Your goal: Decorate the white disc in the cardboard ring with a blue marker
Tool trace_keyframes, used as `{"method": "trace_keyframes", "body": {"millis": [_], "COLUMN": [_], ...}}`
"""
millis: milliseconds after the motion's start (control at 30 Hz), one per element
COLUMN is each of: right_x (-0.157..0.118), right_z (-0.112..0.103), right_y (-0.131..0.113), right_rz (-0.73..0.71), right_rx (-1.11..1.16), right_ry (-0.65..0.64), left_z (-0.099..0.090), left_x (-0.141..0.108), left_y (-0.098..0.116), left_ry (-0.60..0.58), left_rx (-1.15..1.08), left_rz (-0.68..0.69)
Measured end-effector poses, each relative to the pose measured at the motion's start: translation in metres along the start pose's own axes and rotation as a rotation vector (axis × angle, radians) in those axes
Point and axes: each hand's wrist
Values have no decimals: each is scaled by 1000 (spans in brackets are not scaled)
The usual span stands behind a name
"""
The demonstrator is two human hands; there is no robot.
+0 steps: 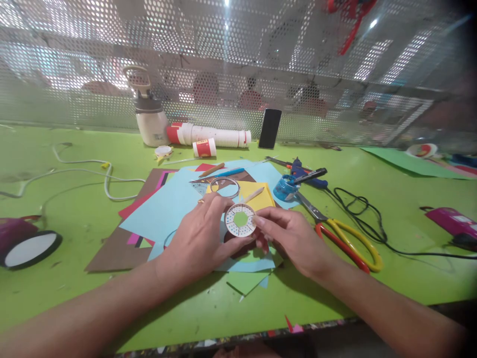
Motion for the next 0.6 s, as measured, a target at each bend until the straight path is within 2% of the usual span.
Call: {"method": "trace_keyframes", "body": {"millis": [600], "right_x": [-2], "right_z": [1], "right_y": [-7], "right_rz": [-15], "right_rx": [-52], "right_ry": [11], "left_z": [-2], "left_x": [2], "left_y": [1], "left_ry": [-13], "left_rx": [-8], "left_rz": [23]}}
Point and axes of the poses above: each hand's wrist, its own x-axis towards the middle knuckle, its own z-axis out of the palm, y = z × x, and after that the axes turned 7 degrees about -x, right-handed
